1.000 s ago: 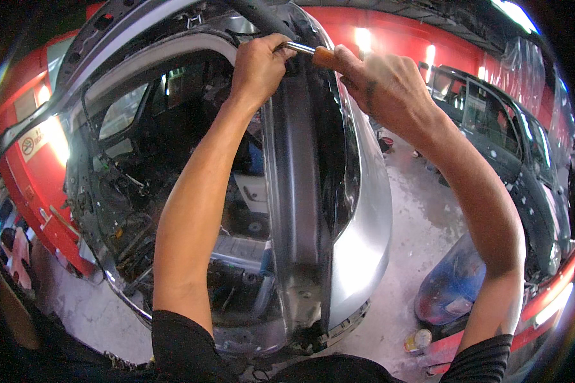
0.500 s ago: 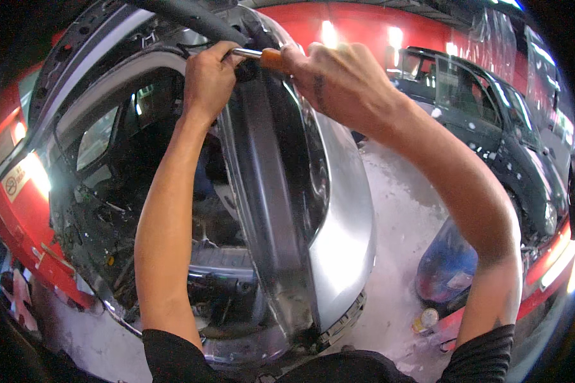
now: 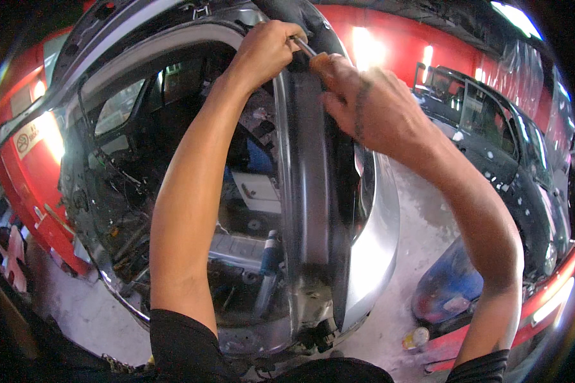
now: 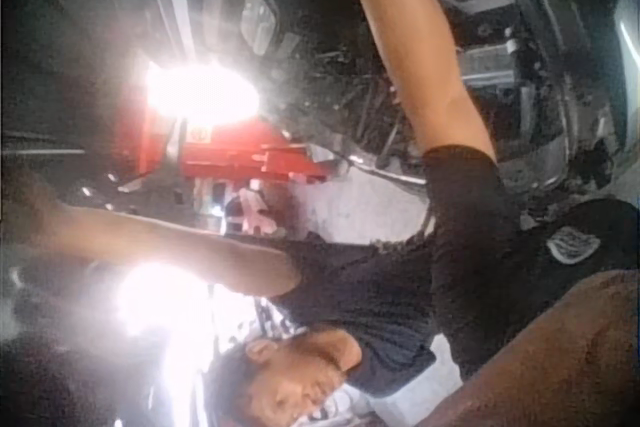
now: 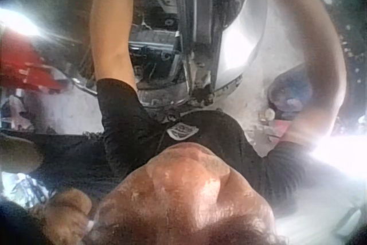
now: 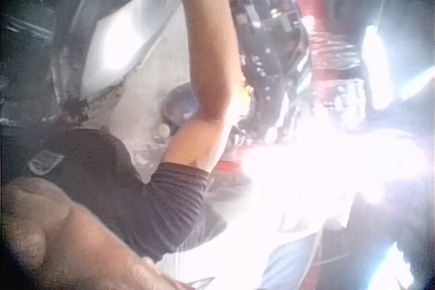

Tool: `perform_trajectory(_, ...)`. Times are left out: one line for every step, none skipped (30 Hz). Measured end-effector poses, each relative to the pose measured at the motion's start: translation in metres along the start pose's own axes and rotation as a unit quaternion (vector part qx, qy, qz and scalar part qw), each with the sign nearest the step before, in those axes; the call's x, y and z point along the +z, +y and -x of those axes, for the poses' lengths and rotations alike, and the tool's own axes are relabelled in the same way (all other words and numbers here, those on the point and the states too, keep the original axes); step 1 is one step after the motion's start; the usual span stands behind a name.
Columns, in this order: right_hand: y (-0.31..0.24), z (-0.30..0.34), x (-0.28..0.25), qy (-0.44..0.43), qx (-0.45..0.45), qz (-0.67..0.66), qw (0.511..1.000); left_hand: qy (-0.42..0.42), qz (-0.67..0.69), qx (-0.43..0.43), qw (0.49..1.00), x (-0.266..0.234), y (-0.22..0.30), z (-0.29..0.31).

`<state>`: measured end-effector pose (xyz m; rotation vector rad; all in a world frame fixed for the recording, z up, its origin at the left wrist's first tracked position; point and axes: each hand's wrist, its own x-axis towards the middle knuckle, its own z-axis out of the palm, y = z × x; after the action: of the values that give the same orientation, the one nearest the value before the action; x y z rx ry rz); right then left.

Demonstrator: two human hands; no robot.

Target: The person uses a flathead screwdriver to press a black rubber weather stripping into the channel along the upper edge of a car door frame. The person works along the top and side of the door opening, repeatedly inserting the tool and pushing the strip into place.

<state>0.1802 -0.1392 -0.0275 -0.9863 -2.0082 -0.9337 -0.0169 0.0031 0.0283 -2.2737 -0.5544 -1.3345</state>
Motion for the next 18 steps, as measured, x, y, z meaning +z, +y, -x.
perform_trajectory(0.004, -0.001, 0.001, 0.019, -0.016, -0.012, 1.000, -0.005, 0.000, 0.008, 1.000, 0.001, -0.002, 0.000)
perform_trajectory(0.008, -0.004, -0.003, -0.006, -0.011, 0.021, 1.000, 0.007, -0.001, 0.006, 1.000, 0.002, -0.001, 0.002)
perform_trajectory(0.013, -0.006, -0.012, -0.031, -0.006, 0.054, 0.998, 0.018, -0.003, 0.004, 1.000, 0.005, 0.001, 0.004)
perform_trajectory(0.018, -0.005, -0.019, -0.056, 0.003, 0.089, 0.994, 0.028, -0.001, 0.006, 1.000, 0.008, 0.006, 0.006)
perform_trajectory(0.023, -0.004, -0.021, -0.049, -0.005, 0.082, 0.995, 0.040, -0.014, -0.001, 0.999, 0.008, 0.009, 0.011)
perform_trajectory(0.029, -0.004, -0.022, -0.043, -0.014, 0.076, 0.996, 0.052, -0.028, -0.009, 0.998, 0.008, 0.012, 0.016)
perform_trajectory(0.033, -0.002, -0.023, -0.035, -0.020, 0.068, 0.997, 0.060, -0.041, -0.014, 0.997, 0.009, 0.014, 0.018)
perform_trajectory(0.034, 0.000, -0.015, -0.009, -0.024, 0.113, 0.993, 0.059, -0.047, -0.009, 0.997, 0.010, 0.014, 0.018)
perform_trajectory(0.035, 0.001, -0.010, 0.018, -0.037, 0.129, 0.991, 0.058, -0.052, -0.004, 0.997, 0.008, 0.012, 0.020)
perform_trajectory(0.037, 0.000, -0.007, 0.046, -0.048, 0.148, 0.987, 0.060, -0.055, 0.003, 0.997, 0.009, 0.011, 0.018)
perform_trajectory(0.039, 0.000, -0.004, 0.074, -0.060, 0.168, 0.981, 0.056, -0.050, -0.002, 0.997, 0.011, 0.010, 0.016)
perform_trajectory(0.039, -0.001, 0.000, 0.071, -0.051, 0.174, 0.981, 0.052, -0.044, -0.008, 0.998, 0.013, 0.009, 0.015)
perform_trajectory(0.032, -0.002, 0.000, 0.038, -0.035, 0.145, 0.988, 0.048, -0.044, -0.015, 0.998, 0.012, 0.008, 0.014)
perform_trajectory(0.022, -0.002, -0.001, 0.004, -0.020, 0.117, 0.993, 0.042, -0.045, -0.024, 0.998, 0.010, 0.010, 0.013)
perform_trajectory(0.014, -0.003, -0.002, -0.029, -0.004, 0.088, 0.996, 0.036, -0.045, -0.033, 0.998, 0.008, 0.013, 0.012)
perform_trajectory(0.010, -0.003, 0.002, -0.034, 0.005, 0.056, 0.998, 0.030, -0.046, -0.044, 0.998, 0.007, 0.014, 0.013)
perform_trajectory(0.006, -0.003, 0.002, -0.035, 0.011, 0.033, 0.999, 0.028, -0.038, -0.037, 0.998, 0.006, 0.011, 0.012)
perform_trajectory(0.001, -0.003, 0.000, -0.035, 0.018, 0.010, 0.999, 0.025, -0.030, -0.030, 0.999, 0.005, 0.006, 0.009)
